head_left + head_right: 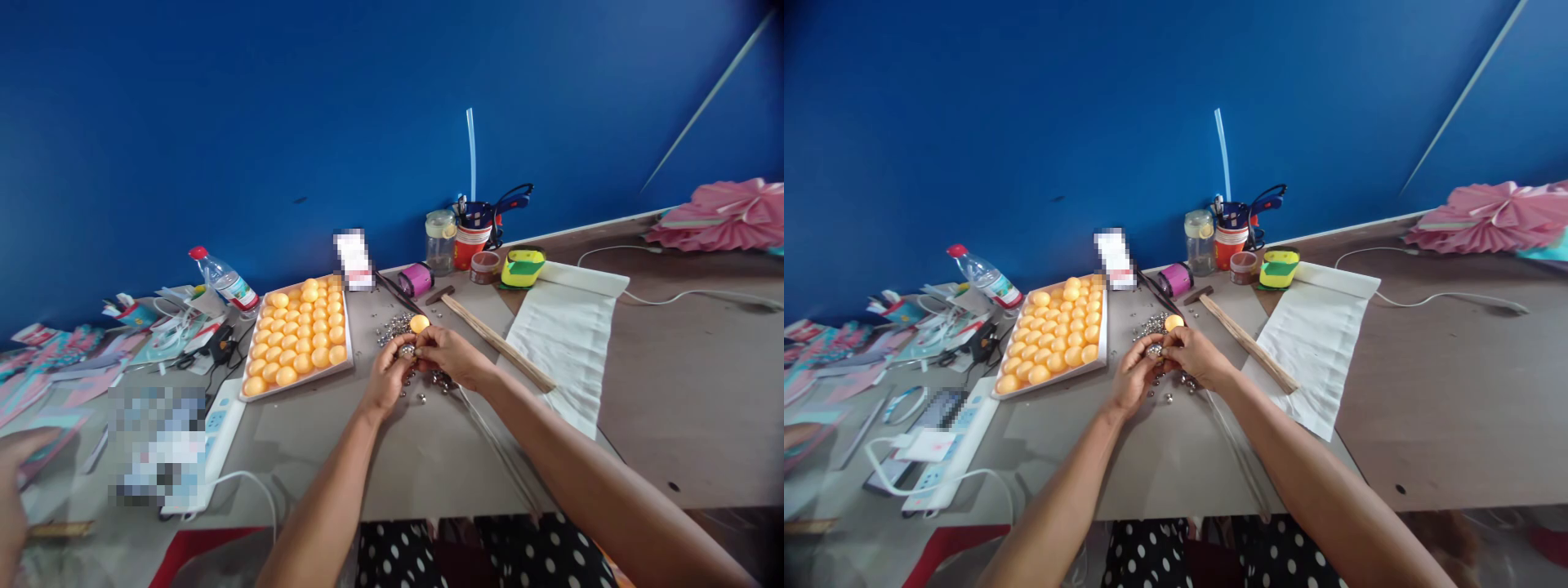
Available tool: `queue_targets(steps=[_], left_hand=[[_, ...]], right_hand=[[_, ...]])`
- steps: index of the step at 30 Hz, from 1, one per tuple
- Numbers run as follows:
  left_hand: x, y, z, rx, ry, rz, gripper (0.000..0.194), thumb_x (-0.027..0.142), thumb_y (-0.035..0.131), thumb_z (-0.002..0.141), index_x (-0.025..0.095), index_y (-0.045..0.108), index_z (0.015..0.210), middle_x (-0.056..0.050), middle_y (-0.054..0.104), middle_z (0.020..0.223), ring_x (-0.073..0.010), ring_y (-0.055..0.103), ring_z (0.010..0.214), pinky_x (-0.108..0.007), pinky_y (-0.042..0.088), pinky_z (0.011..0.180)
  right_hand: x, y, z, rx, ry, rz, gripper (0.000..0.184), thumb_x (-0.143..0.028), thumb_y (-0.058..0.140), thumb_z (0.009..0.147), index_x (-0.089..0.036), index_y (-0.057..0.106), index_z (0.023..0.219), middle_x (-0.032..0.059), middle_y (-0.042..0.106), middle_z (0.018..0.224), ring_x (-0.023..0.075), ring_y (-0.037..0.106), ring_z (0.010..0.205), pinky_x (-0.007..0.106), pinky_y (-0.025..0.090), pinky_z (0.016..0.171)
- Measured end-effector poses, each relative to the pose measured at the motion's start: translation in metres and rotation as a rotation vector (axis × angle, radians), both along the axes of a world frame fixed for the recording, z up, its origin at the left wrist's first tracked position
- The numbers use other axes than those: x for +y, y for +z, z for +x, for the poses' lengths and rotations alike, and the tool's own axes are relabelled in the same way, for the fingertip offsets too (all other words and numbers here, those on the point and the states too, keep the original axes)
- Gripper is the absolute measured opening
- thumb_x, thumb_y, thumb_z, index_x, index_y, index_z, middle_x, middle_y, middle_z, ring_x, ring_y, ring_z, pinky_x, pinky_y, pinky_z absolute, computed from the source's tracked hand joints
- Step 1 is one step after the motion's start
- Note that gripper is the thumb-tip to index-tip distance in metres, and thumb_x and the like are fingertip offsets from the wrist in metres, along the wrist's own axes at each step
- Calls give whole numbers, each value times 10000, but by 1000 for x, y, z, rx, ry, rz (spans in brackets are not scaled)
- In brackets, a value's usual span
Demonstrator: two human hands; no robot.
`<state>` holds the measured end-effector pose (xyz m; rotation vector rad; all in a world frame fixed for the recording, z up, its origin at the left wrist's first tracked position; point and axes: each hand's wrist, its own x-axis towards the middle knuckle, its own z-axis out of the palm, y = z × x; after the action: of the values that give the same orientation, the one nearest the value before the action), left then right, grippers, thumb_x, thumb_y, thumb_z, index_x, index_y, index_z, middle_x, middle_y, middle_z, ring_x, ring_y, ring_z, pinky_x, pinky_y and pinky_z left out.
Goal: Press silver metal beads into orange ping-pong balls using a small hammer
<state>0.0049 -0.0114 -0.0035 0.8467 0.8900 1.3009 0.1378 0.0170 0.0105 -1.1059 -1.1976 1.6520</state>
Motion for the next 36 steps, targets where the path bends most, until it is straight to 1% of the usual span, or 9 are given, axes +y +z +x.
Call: queue_targets(steps=[3,7,10,12,15,22,27,32,36], left_hand=[[2,4,1,-47,-76,27,273,225,651,731,183,627,1000,-37,647,890,-136,599,726,-276,497,696],[5,12,-2,-221,-24,17,283,227,663,726,166,595,994,-57,660,949,-169,632,865,-343,480,860],[6,16,-7,-269,11,-19,282,258,679,723,165,577,969,-61,665,957,-181,635,930,-370,437,950],[8,16,-9,-272,48,-39,279,255,697,707,166,566,936,-54,666,933,-170,638,915,-368,439,952],[11,14,-10,-283,124,-61,268,208,719,667,161,551,870,-37,666,870,-159,644,886,-363,449,946],[13,16,-8,-301,154,-62,213,210,662,713,172,518,866,-46,663,815,-230,640,968,-440,465,938],[12,16,-8,-327,156,-49,229,255,661,734,180,521,900,-41,651,815,-242,627,1006,-456,474,926],[12,17,-11,-374,111,-87,255,278,653,749,176,545,956,-62,653,882,-246,618,1032,-433,469,939],[13,17,-12,-436,80,-120,221,236,607,771,177,549,976,-68,659,895,-235,626,1022,-410,464,943]], right_hand=[[2,2,2,24,22,43,177,-257,654,645,-181,496,667,-62,517,506,74,490,463,194,393,475],[10,2,13,57,16,157,206,-353,615,704,-175,548,782,-58,527,577,69,445,464,214,391,499],[14,-3,18,-239,-52,360,171,-306,585,738,-180,617,849,-19,607,687,107,521,573,241,418,578],[14,-8,17,-461,-29,529,168,-227,565,751,-194,656,888,19,661,842,150,586,757,272,438,718],[9,-10,12,-709,47,695,287,-148,528,766,-211,650,1018,55,651,1022,181,578,949,288,409,836],[-5,-3,-2,-1149,192,781,244,-326,544,826,-179,648,992,110,612,1010,239,523,1000,330,359,826],[-9,-6,-11,-1168,266,858,246,-332,551,824,-194,645,1005,110,599,1040,266,464,1051,363,326,845],[-6,-11,-11,-1162,215,814,175,-208,470,852,-184,640,886,94,625,941,232,496,983,345,303,819],[-2,-13,-9,-1181,175,822,187,-194,443,862,-171,620,806,96,635,890,221,520,924,335,291,785]])
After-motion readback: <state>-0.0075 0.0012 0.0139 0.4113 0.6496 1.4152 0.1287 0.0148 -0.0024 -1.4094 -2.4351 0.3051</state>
